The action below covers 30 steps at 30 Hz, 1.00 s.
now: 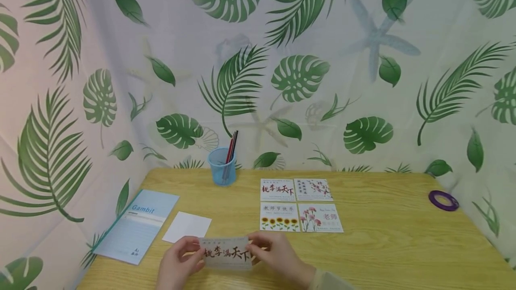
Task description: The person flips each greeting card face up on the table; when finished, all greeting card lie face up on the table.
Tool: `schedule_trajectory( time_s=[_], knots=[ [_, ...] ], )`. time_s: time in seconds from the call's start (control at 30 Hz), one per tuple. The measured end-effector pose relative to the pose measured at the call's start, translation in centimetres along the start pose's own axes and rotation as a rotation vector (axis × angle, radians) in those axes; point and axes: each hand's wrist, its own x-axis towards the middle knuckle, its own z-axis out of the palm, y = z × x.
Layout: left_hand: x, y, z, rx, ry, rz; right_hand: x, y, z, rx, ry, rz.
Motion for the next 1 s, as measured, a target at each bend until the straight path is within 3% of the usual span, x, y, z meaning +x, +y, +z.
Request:
schedule_trajectory(
  time_s=[0.17,0.4,0.83,1.0],
  knots=[
    [0.0,-0.1,0.5,-0.034,0.014,0.006,-0.3,-0.1,-0.3,0.030,0.027,0.072],
    [0.0,-0.1,1.0,-0.041,-0.004,0.007,-0.6,-0.1,-0.5,-0.001,0.084,0.070],
    [0.1,1.0,2.3,-0.024,0.019,0.047,-0.1,-0.7,-1.4,-0.070,0.227,0.130],
    [0.3,1.3,2.6,-0.020,0.000,0.057,0.1,-1.1,-1.6,-0.102,0.275,0.170]
  ],
)
